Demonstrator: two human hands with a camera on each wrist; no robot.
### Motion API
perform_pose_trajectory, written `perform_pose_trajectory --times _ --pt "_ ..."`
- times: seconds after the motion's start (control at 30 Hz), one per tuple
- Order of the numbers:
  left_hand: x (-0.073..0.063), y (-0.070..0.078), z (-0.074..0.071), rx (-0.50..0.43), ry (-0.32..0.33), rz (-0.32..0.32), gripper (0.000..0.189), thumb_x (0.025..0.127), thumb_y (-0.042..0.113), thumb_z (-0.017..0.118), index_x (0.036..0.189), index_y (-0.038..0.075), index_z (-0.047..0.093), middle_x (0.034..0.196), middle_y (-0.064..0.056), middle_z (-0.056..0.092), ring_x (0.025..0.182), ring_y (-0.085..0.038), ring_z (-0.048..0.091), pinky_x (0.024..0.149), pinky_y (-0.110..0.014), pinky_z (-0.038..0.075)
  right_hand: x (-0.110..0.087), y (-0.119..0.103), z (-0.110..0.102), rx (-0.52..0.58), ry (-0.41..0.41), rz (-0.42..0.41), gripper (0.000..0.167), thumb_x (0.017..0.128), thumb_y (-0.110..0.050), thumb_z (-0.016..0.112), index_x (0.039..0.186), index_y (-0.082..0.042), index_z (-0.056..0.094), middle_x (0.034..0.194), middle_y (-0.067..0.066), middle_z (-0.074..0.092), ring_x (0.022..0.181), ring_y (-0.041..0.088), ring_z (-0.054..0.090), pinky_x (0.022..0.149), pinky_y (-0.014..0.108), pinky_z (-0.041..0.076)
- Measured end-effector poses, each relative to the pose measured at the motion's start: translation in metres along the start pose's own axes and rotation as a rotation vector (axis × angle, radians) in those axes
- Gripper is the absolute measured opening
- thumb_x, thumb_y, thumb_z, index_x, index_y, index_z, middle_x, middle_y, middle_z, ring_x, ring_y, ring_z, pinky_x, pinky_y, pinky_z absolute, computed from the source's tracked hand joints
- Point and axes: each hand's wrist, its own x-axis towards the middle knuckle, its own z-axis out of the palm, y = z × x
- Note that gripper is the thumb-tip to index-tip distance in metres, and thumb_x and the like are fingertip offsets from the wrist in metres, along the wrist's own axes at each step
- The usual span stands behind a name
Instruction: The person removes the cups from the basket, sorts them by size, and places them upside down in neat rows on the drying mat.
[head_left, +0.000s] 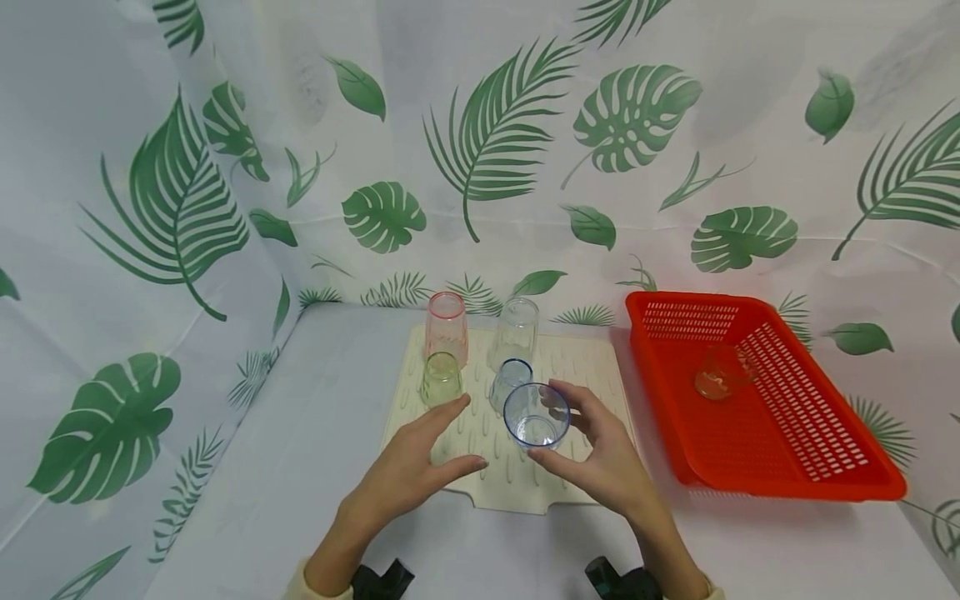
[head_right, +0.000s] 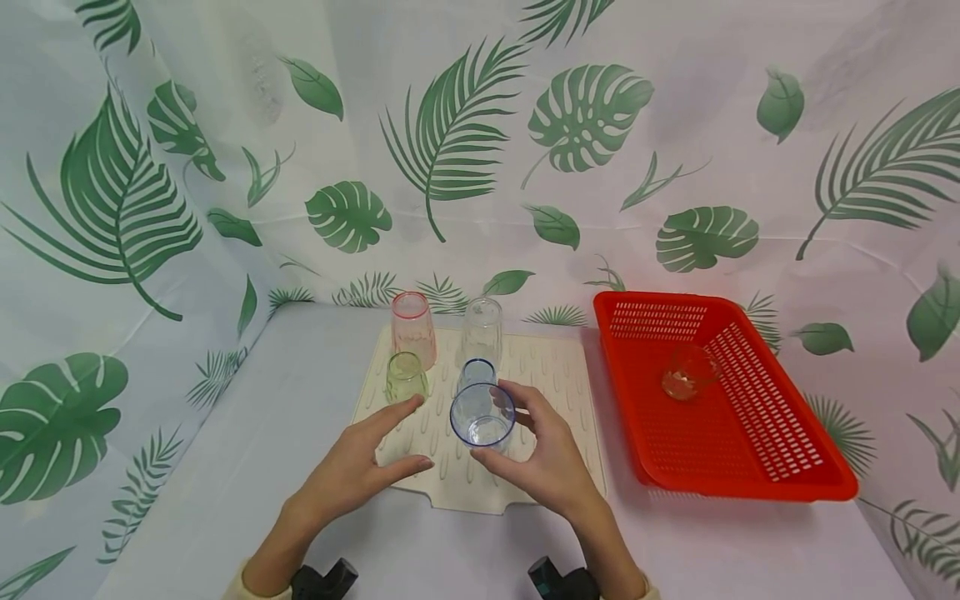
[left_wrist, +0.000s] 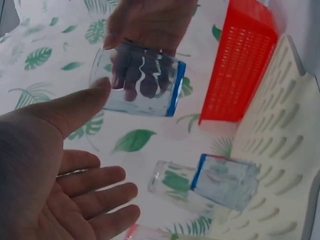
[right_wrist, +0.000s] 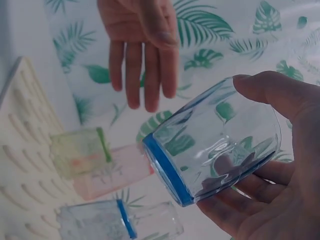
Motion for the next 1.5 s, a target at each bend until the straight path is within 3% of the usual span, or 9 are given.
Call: perform_pose_trajectory --times 0.17,0.47,0.9,1.3,1.5 --pt "0.002 0.006 0.002 -0.089 -0.023 0.091 0.08 0.086 0.05 0.075 0.154 0.022 0.042 0.154 0.005 0.05 0.143 -0.017 0.047 0.112 -0.049 0.047 -0.001 -0.004 0.003 0.064 -0.029 -0.042 0.084 0.069 -0.016 0.091 0.142 -0.023 0.051 0.136 0.001 0.063 0.122 0.021 0.063 0.1 0.05 0.054" --pt "0.005 0.01 0.009 -0.203 -0.019 0.272 0.078 0.085 0.032 0.081 0.152 0.015 0.044 0.147 0.0 0.057 0.131 -0.017 0.058 0.106 -0.034 0.054 -0.004 -0.009 0.008 0.129 -0.117 -0.076 0.08 0.072 -0.015 0.089 0.143 -0.019 0.051 0.139 0.003 0.061 0.121 0.021 0.062 0.098 0.052 0.055" --pt "0.007 0.011 0.013 -0.272 -0.015 0.294 0.077 0.083 0.026 0.084 0.149 0.016 0.047 0.135 -0.005 0.064 0.114 -0.02 0.069 0.1 -0.034 0.057 -0.004 -0.01 0.008 0.195 -0.214 -0.105 0.08 0.076 -0.014 0.087 0.146 -0.019 0.048 0.135 0.006 0.062 0.122 0.015 0.061 0.103 0.034 0.055" --pt "0.008 0.011 0.014 -0.31 -0.02 0.306 0.081 0.077 0.024 0.088 0.147 0.017 0.048 0.132 -0.004 0.063 0.119 -0.018 0.064 0.1 -0.032 0.057 -0.003 -0.009 0.006 0.237 -0.241 -0.151 0.084 0.072 -0.012 0.09 0.146 -0.015 0.049 0.133 0.008 0.062 0.119 0.018 0.061 0.104 0.022 0.051" --pt "0.008 0.01 0.015 -0.308 -0.01 0.335 0.083 0.076 0.026 0.09 0.147 0.017 0.048 0.132 -0.002 0.06 0.119 -0.018 0.062 0.098 -0.031 0.058 -0.003 -0.01 0.009 0.243 -0.246 -0.127 0.084 0.072 -0.014 0.09 0.146 -0.019 0.05 0.134 0.005 0.06 0.121 0.016 0.059 0.104 0.021 0.051"
